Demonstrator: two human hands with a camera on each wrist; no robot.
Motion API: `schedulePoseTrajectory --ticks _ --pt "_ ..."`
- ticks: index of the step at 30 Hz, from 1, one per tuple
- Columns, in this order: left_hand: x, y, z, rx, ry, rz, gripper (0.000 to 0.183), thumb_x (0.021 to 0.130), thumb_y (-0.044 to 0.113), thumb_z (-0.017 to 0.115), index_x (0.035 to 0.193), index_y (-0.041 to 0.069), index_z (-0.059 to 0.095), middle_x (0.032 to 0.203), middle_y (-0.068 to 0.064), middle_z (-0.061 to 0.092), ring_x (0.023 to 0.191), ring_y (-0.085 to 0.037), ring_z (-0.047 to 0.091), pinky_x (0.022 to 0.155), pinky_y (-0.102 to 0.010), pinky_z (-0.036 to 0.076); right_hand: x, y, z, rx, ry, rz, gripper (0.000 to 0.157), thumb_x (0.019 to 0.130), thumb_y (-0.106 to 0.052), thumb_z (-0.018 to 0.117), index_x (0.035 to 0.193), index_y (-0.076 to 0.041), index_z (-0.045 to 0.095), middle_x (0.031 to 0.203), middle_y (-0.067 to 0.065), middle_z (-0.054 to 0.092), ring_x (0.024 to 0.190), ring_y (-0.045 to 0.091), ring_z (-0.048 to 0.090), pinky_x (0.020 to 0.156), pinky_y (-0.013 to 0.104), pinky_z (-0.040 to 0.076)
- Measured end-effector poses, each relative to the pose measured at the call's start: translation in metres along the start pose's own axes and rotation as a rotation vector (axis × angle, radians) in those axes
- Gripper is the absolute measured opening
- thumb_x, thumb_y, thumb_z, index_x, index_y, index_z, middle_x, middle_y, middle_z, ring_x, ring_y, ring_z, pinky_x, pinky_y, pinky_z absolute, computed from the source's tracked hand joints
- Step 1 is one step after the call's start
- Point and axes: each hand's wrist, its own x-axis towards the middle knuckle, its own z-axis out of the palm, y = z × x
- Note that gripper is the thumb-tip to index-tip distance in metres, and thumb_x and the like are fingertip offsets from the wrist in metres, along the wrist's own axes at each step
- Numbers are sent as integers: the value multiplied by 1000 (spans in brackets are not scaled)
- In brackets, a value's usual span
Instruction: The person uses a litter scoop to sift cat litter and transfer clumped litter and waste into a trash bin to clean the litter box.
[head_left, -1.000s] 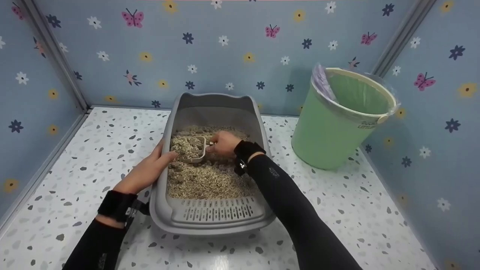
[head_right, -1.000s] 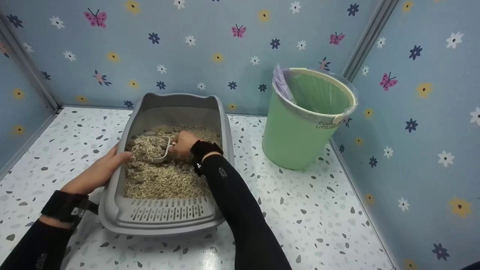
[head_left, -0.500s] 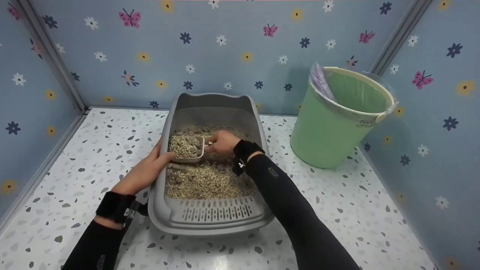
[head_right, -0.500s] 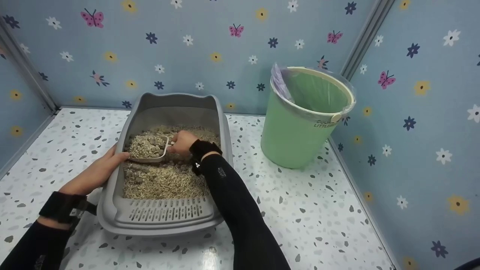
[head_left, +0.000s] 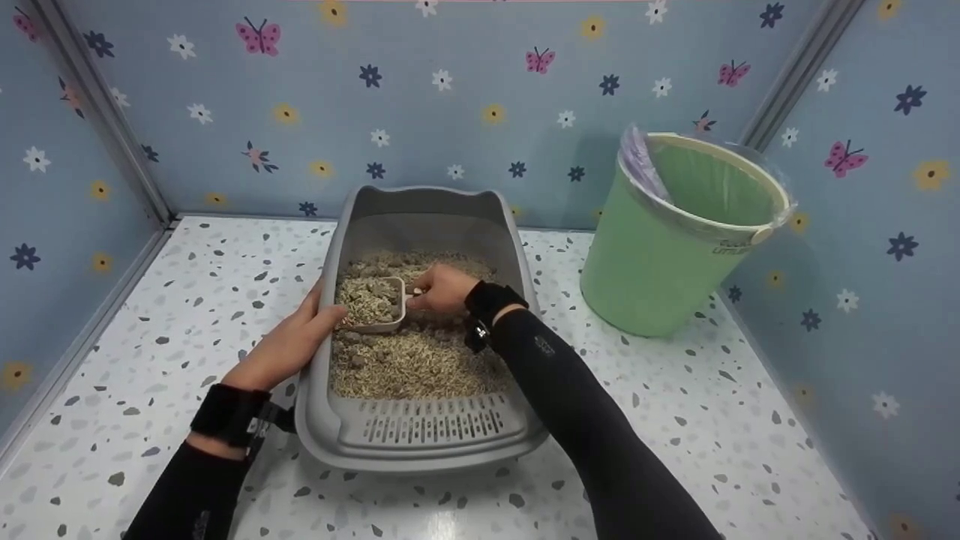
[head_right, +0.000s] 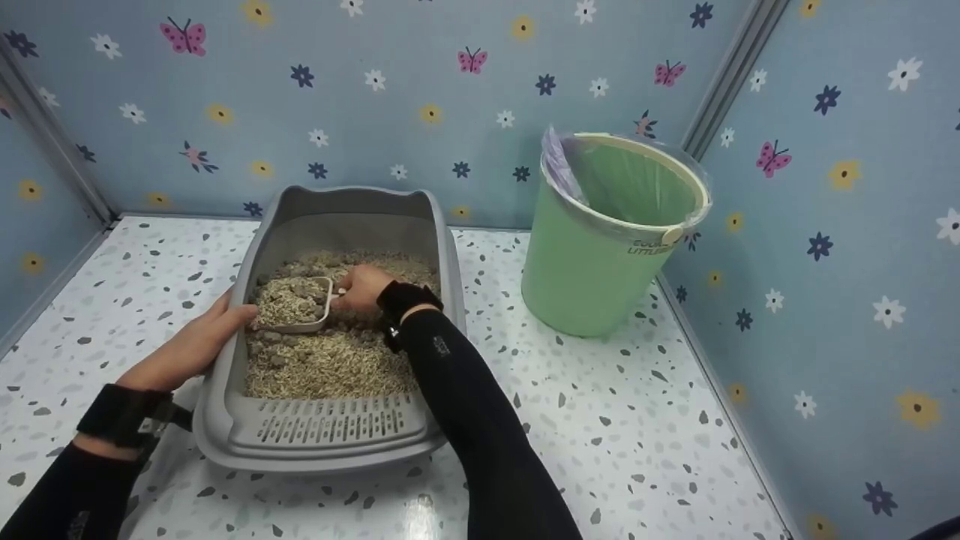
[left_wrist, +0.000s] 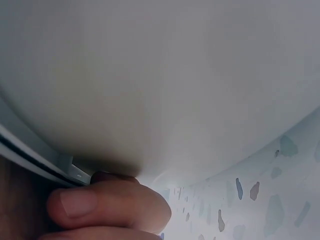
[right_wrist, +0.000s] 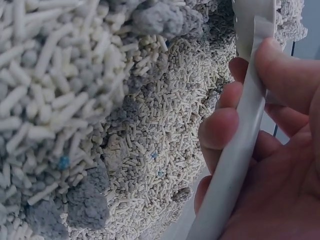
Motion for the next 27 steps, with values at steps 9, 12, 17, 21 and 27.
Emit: schedulePoseTrajectory --ticks 9,12,17,21,27 --pt "0 0 0 3 4 14 86 114 70 42 177 45 -11 182 -30 12 150 -62 42 121 -77 35 -1 1 -3 55 24 15 26 112 -25 70 111 -3 84 92 2 68 70 10 47 74 23 40" --pt "1 0 0 -2 7 11 85 114 70 43 177 46 -10 181 -31 14 146 -62 46 119 -77 38 -2 0 -4 68 13 24 31 112 -26 70 130 -3 83 104 6 74 72 10 51 77 22 43" --pt "1 0 1 -9 4 15 86 114 70 43 177 46 -10 180 -33 16 143 -62 50 117 -77 40 -5 -1 -4 90 13 36 29 113 -26 70 123 -3 83 76 -4 59 66 10 49 71 25 42" --pt "1 0 1 -20 -4 22 85 114 68 43 177 47 -10 181 -32 12 144 -63 48 118 -77 39 -4 -2 -4 82 25 26 26 112 -26 70 98 -5 76 73 -6 54 66 10 48 69 26 40" --pt "1 -1 0 -17 0 24 84 114 68 44 177 48 -9 181 -32 14 137 -60 55 114 -75 45 -5 -2 -5 102 30 19 27 112 -24 71 117 0 83 81 -6 58 70 10 51 73 25 43"
